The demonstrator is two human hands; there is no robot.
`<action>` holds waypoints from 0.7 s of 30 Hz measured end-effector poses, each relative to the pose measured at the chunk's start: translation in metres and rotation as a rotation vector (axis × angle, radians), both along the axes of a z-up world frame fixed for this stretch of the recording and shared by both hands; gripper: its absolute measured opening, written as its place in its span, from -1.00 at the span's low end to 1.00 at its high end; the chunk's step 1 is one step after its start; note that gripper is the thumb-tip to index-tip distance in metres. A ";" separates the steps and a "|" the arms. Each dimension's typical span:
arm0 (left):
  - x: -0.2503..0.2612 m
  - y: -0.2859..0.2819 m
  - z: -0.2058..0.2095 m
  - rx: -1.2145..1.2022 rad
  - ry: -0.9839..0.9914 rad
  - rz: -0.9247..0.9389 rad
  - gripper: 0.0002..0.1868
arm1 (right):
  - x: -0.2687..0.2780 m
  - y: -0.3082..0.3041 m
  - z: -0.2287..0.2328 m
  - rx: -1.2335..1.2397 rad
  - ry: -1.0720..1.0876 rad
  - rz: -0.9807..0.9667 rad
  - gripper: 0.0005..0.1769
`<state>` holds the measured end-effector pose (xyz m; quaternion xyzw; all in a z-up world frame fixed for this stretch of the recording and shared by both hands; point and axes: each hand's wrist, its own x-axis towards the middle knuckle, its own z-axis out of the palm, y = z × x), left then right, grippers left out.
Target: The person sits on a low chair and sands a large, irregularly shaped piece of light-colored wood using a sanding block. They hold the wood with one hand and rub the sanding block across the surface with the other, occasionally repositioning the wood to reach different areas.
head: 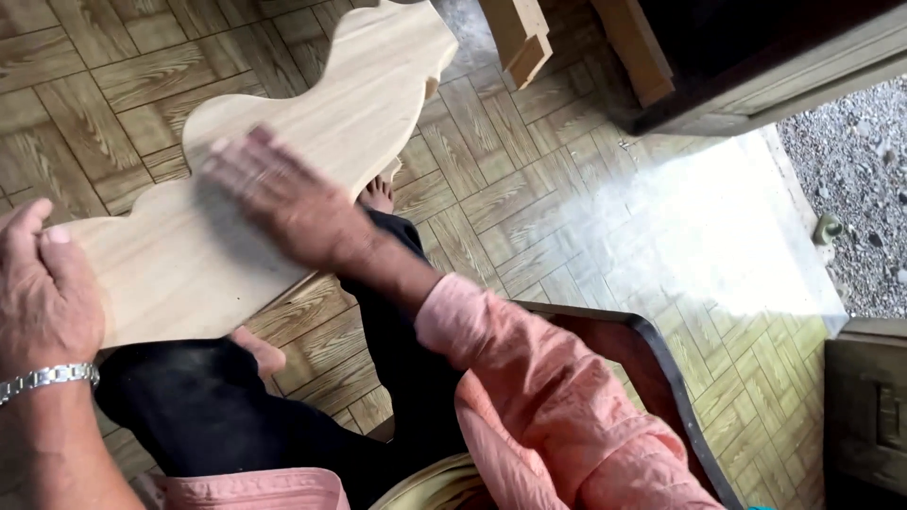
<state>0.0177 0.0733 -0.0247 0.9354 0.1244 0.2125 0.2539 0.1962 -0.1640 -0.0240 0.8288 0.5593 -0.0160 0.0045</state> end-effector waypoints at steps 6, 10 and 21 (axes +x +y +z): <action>-0.009 0.007 -0.015 0.404 -0.014 0.146 -0.60 | 0.147 -0.084 -0.042 0.489 0.248 -0.283 -0.37; -0.016 0.013 -0.034 0.644 -0.048 0.246 -0.66 | 0.177 -0.110 0.001 0.284 0.055 -0.535 -0.39; -0.009 0.008 -0.024 0.650 0.037 0.273 -0.64 | -0.037 0.010 -0.016 0.288 0.034 -0.020 -0.29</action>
